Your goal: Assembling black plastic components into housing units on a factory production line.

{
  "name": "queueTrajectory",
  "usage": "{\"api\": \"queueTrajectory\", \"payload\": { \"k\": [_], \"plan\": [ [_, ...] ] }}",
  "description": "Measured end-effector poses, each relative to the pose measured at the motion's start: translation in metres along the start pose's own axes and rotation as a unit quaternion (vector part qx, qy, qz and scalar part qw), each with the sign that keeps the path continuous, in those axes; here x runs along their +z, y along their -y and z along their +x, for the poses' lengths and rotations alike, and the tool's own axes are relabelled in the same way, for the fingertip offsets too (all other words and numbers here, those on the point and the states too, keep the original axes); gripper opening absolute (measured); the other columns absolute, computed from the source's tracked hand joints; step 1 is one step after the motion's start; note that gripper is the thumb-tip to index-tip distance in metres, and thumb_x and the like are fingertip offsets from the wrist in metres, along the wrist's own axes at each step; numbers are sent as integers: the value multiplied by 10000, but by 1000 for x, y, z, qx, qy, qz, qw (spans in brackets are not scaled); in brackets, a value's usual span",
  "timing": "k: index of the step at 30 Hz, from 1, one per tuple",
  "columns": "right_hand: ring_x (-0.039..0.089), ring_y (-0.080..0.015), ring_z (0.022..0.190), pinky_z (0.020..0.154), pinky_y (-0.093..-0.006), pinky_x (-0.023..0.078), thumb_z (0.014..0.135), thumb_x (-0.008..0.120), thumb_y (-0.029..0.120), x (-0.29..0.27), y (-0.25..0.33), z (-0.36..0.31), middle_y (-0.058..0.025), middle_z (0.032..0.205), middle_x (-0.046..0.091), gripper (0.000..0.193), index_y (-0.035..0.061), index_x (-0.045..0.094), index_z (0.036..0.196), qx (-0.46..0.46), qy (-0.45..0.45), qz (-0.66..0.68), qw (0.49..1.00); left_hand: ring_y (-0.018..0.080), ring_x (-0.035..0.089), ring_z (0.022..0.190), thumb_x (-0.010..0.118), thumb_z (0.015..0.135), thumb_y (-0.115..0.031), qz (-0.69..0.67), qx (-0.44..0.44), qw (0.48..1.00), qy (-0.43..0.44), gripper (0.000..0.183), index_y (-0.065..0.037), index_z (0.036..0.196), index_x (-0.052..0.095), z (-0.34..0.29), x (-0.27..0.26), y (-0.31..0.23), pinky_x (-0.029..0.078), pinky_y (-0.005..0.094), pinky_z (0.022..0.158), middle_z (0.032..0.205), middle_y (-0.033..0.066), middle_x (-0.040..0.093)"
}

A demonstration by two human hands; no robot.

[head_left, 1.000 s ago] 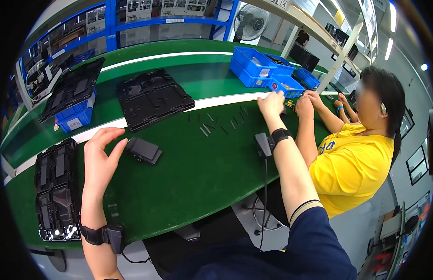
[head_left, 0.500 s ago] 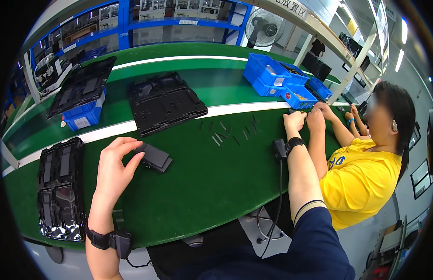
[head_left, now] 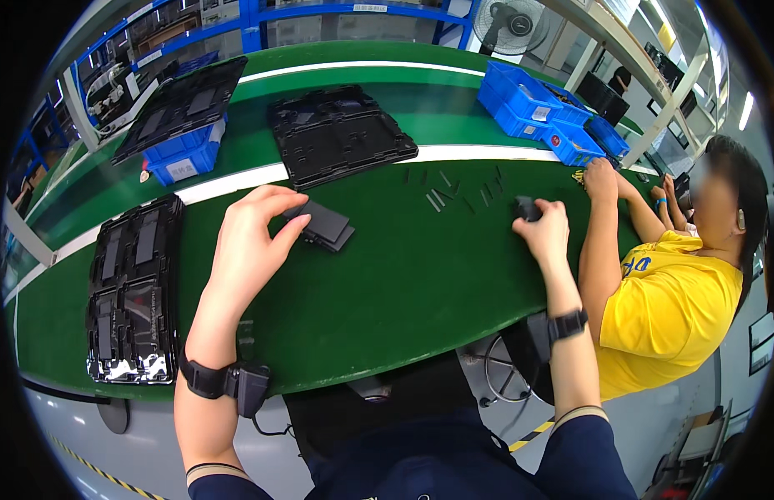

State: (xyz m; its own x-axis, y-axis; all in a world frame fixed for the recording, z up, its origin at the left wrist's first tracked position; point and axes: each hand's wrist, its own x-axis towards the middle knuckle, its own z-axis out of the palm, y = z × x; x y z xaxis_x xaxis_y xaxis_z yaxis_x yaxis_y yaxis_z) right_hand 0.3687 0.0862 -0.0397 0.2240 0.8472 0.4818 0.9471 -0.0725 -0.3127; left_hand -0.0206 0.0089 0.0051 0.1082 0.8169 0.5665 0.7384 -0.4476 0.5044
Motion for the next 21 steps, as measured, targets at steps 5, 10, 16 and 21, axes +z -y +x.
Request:
{"api": "queueTrajectory", "payload": {
  "k": [5, 10, 16, 21],
  "plan": [
    [579, -314, 872, 784, -363, 485, 581, 678, 127, -20, 73, -76, -152, 995, 518, 484, -45, 578, 1021, -105, 37, 122, 986, 230, 624, 848, 650, 740, -91, 8, -5, 1000, -2, 209, -9, 932, 653, -2, -1, 9, 474, 300, 735, 922, 118, 636],
    [582, -294, 863, 788, -331, 483, 589, 686, 133, -9, 136, -92, -138, 1000, 519, 498, -41, 574, 1042, -135, 88, 170, 972, 218, 621, 801, 650, 742, -94, 10, -21, 1000, -6, 205, -15, 931, 655, -1, -1, 14, 468, 298, 686, 896, 108, 639],
    [556, -293, 974, 825, -342, 474, 562, 786, 377, -13, 153, -80, -182, 1075, 469, 786, -115, 509, 1108, -223, 176, 183, 941, 232, 620, 821, 655, 743, -105, 4, -1, 999, -37, 201, -16, 924, 657, -3, 0, 11, 471, 297, 738, 898, 109, 643],
    [575, -203, 809, 715, -301, 478, 596, 791, 313, -24, 121, -38, -139, 941, 539, 640, -85, 578, 1050, -202, 217, 248, 922, 260, 592, 864, 697, 718, -174, -16, 51, 998, 20, 260, -14, 919, 658, -6, 33, -9, 477, 337, 754, 898, 119, 641]
  ]
}}
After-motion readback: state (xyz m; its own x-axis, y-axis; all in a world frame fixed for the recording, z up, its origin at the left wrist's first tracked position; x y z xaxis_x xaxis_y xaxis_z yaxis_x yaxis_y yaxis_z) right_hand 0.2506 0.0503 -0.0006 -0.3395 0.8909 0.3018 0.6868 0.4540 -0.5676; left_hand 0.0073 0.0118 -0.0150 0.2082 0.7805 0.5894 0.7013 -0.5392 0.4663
